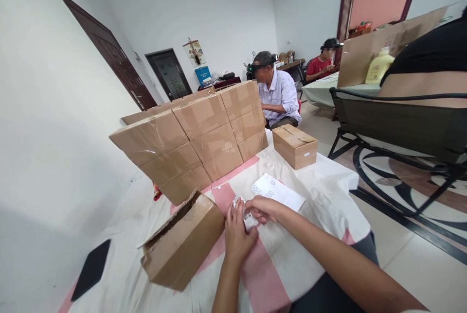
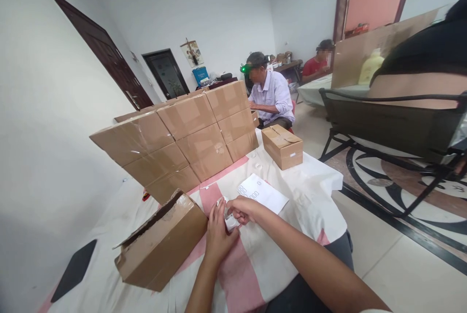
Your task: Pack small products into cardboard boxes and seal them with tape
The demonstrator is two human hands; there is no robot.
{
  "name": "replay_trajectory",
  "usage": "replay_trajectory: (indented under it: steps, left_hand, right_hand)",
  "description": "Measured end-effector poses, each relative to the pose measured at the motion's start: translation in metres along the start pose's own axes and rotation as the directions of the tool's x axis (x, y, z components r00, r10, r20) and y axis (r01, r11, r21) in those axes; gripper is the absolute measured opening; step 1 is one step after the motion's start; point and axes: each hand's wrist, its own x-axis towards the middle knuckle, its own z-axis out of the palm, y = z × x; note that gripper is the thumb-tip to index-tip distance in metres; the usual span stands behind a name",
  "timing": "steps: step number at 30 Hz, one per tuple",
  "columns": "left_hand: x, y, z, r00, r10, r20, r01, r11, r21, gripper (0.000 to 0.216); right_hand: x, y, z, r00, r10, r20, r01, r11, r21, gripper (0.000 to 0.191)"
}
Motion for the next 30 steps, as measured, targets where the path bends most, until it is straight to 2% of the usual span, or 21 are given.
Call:
replay_trajectory:
  steps: [4, 12, 18, 21, 25, 30]
  left_hand:
    - [-0.001, 0.0, -0.001, 1.0, -0.017, 0.008, 0.017, 1.0, -0.007, 0.082]
    - [0.01, -0.005, -0.002, 1.0, 0.009, 0.03, -0.009, 1.0, 0.007, 0.082]
    - [0.01, -0.007, 0.004, 1.0, 0.03, -0.01, -0.03, 0.999, 0.015, 0.083]
    - [0.009, -0.008, 0.009, 0.998, 0.022, -0.058, -0.021, 1.0, 0.012, 0.082]
    - [0.012, -0.011, 0.014, 0.991, -0.024, -0.128, 0.024, 1.0, -0.004, 0.093]
    - [0.015, -0.018, 0.019, 0.991, 0.005, -0.133, -0.007, 1.0, -0.013, 0.097]
  right_hand:
    - [0.001, 0.001, -0.002, 0.999, 0.037, 0.035, -0.04, 0.997, 0.073, 0.032]
    - [0.003, -0.003, -0.006, 0.994, 0.095, 0.045, -0.099, 0.991, 0.088, 0.033]
    - [0.009, 0.001, 0.0, 0.982, 0.116, 0.147, -0.145, 0.969, 0.202, 0.034]
    - [0.012, 0.003, 0.009, 0.993, 0.094, 0.077, -0.109, 0.969, 0.223, 0.027]
    - [0.01, 0.003, 0.015, 0.999, 0.022, -0.049, -0.01, 0.971, 0.237, 0.022]
    - [0.001, 0.0, 0.011, 0.991, -0.099, -0.093, 0.118, 0.967, 0.224, 0.019]
